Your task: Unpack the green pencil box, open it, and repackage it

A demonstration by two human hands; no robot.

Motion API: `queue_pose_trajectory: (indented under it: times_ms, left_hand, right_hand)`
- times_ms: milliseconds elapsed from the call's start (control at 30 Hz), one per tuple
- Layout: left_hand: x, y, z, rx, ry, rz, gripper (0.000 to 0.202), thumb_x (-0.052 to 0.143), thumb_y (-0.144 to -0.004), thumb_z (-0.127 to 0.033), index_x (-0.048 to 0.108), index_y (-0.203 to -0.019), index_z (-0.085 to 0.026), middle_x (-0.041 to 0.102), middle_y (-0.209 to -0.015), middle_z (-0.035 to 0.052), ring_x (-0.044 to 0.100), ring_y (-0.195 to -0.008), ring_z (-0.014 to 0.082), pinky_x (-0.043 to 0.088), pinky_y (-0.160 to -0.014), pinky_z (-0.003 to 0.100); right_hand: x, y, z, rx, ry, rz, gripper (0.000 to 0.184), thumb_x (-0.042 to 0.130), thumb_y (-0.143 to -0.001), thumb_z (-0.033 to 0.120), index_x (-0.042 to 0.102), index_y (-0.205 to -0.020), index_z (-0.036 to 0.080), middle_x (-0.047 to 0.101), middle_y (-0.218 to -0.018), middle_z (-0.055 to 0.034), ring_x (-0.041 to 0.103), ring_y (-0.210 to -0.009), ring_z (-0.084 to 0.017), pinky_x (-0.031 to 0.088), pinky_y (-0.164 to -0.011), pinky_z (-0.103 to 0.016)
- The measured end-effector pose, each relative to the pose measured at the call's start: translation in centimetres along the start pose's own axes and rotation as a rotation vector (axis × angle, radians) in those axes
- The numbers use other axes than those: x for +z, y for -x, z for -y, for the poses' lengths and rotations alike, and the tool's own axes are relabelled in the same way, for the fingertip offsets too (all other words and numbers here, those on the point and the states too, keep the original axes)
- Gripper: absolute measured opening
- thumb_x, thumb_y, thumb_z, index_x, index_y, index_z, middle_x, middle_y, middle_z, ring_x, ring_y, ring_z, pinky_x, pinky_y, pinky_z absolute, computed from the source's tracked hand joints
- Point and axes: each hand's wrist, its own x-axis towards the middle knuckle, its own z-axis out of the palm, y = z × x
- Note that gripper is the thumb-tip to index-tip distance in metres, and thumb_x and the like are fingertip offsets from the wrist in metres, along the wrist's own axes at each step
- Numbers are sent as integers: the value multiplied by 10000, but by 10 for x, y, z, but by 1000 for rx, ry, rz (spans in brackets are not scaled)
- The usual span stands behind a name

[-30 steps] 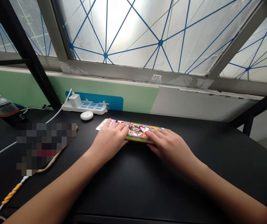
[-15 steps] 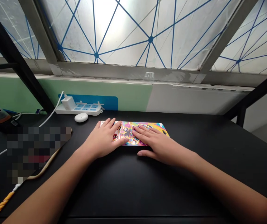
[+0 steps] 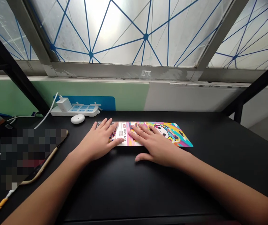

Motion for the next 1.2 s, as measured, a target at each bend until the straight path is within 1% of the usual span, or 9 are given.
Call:
queue_pose_trajectory:
  times_ms: [67,167,333,533,667,800,1000,1133,1200]
  left_hand:
    - [-1,-2,2,-19,7,27,811,262,-925,-765,292,-1572,-277,184,-1656,58,128,-1528,341,165,-1182,607]
    - [-4,-7,8,-38,38,79,786,234,-923,-773,248,-1577,-338,125,-1666,20,67,-1536,330,129,-1181,632]
    - [-7,-8,31,-110,55,141,766,206,-917,-783,230,-1572,-386,85,-1668,-15,-11,-1533,347,86,-1170,668]
    - [-12,-3,61,-218,56,136,747,206,-925,-767,251,-1568,-388,97,-1668,-19,-6,-1530,354,100,-1174,661]
    - [-13,-4,62,-209,67,131,694,207,-956,-710,278,-1562,-381,117,-1666,-4,28,-1530,349,130,-1173,650]
    - [-11,-6,57,-227,59,102,671,213,-973,-665,285,-1565,-357,139,-1669,23,54,-1531,350,144,-1172,638]
    - [-11,-5,47,-220,38,50,658,212,-988,-631,327,-1556,-319,189,-1660,52,103,-1530,348,137,-1174,628]
    - [-10,-6,48,-217,59,30,660,219,-987,-637,339,-1551,-317,202,-1658,63,105,-1528,358,143,-1172,631]
    - [-9,-7,46,-214,58,22,657,227,-990,-629,345,-1550,-307,203,-1657,76,102,-1527,361,139,-1171,633]
  right_hand:
    - [3,-2,4,-18,3,42,733,507,-950,599,303,-1565,257,268,-1626,-107,218,-1496,-357,257,-1174,-610]
    - [-3,3,-5,-38,-19,48,591,489,-1006,412,307,-1560,313,298,-1622,-45,265,-1488,-308,293,-1182,-548]
    - [-4,11,-36,-52,-64,-1,691,538,-928,184,304,-1556,352,349,-1604,0,339,-1464,-261,343,-1180,-481]
    - [1,13,-59,-23,-37,-26,761,447,-879,51,290,-1558,356,328,-1611,20,374,-1448,-230,392,-1159,-465]
    - [-12,19,-72,0,50,-64,819,405,-780,-45,423,-1502,341,444,-1549,16,442,-1406,-226,399,-1153,-475]
    - [-30,27,-83,50,215,-138,778,408,-724,-39,558,-1410,296,565,-1455,2,520,-1346,-232,448,-1103,-465]
    - [-57,34,-55,103,512,-286,650,414,-774,-8,611,-1351,215,585,-1433,-85,528,-1329,-327,466,-1016,-539]
    - [-76,39,-33,136,498,-394,660,427,-796,2,559,-1401,229,573,-1445,-89,545,-1313,-324,469,-1023,-532]
    - [-77,38,-14,79,429,-380,673,420,-793,-3,554,-1403,246,568,-1453,-68,547,-1315,-295,467,-1045,-508]
